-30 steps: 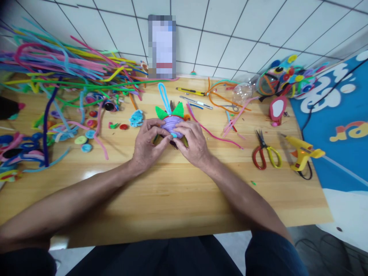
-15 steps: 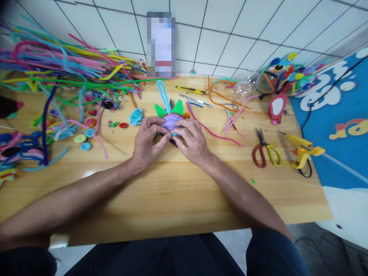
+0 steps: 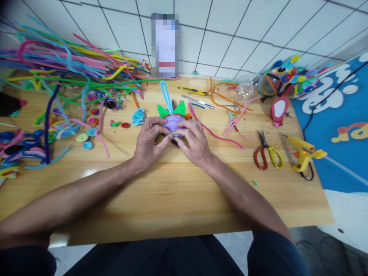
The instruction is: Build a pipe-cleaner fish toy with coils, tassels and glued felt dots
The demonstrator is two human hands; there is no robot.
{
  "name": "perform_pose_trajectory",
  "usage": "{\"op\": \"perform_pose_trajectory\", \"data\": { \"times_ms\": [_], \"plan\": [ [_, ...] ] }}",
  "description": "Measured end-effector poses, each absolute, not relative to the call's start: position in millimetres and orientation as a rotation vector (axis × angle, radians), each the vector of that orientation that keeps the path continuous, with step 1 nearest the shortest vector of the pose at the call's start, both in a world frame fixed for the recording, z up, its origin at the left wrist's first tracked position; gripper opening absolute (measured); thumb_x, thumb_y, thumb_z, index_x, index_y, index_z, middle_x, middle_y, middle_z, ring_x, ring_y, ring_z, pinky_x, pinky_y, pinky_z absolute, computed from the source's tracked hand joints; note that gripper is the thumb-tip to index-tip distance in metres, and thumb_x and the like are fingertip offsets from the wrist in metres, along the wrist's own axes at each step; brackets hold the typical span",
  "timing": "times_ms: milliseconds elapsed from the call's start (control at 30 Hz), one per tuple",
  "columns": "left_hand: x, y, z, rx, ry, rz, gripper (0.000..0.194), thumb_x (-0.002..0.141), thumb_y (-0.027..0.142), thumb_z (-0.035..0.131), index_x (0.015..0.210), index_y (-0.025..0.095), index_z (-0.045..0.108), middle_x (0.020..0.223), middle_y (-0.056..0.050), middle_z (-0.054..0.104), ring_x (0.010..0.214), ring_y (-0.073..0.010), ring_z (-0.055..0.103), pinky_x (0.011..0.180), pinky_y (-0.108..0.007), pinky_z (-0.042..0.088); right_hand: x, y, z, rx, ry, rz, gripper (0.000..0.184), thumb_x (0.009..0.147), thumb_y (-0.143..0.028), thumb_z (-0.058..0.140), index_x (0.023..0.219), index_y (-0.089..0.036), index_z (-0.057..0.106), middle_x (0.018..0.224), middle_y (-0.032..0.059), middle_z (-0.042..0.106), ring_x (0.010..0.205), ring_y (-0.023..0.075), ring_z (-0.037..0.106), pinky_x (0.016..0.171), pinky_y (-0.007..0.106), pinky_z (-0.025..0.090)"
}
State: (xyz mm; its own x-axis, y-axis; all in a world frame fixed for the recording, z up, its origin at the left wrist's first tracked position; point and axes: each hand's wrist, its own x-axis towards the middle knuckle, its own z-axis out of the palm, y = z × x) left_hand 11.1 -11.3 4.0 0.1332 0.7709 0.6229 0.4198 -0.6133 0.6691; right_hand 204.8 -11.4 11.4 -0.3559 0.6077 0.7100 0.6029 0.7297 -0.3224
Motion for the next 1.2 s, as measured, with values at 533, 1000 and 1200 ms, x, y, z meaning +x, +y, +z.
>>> {"op": "perform_pose_trajectory", "data": {
  "times_ms": [533,1000,1200],
  "plan": [
    [11.0,-11.4,3.6,2.084,1.162,1.448,0.005,0.095,0.023,0.071,0.093,0.022,0.066,0.117,-0.008,0.065,0.115,-0.0222,0.064,0.099,-0.043,0.056,206.7,-10.9,9.5,-0.919,-2.039,0.08,0.025,0.094,-0.02,0.07,0.116,-0.031,0.066,0.12,0.0055,0.071,0.114,0.0275,0.065,0.1,0.052,0.053],
    [11.6,-12.5,3.6,2.063,1.135,1.477,0.005,0.093,0.02,0.071,0.094,0.023,0.067,0.117,-0.008,0.064,0.113,-0.0226,0.063,0.097,-0.043,0.055,204.7,-11.1,11.3,-0.907,-2.047,0.007,0.027,0.094,-0.018,0.071,0.117,-0.03,0.064,0.119,0.0058,0.071,0.112,0.0265,0.066,0.096,0.05,0.056],
    [12.2,-12.3,2.9,2.074,1.148,1.49,0.003,0.095,0.022,0.071,0.093,0.022,0.068,0.117,-0.007,0.065,0.113,-0.0219,0.063,0.096,-0.042,0.055,205.9,-10.7,8.8,-0.928,-2.054,0.001,0.021,0.094,-0.018,0.07,0.11,-0.031,0.068,0.12,0.0052,0.07,0.112,0.0264,0.066,0.095,0.05,0.056]
  ]
}}
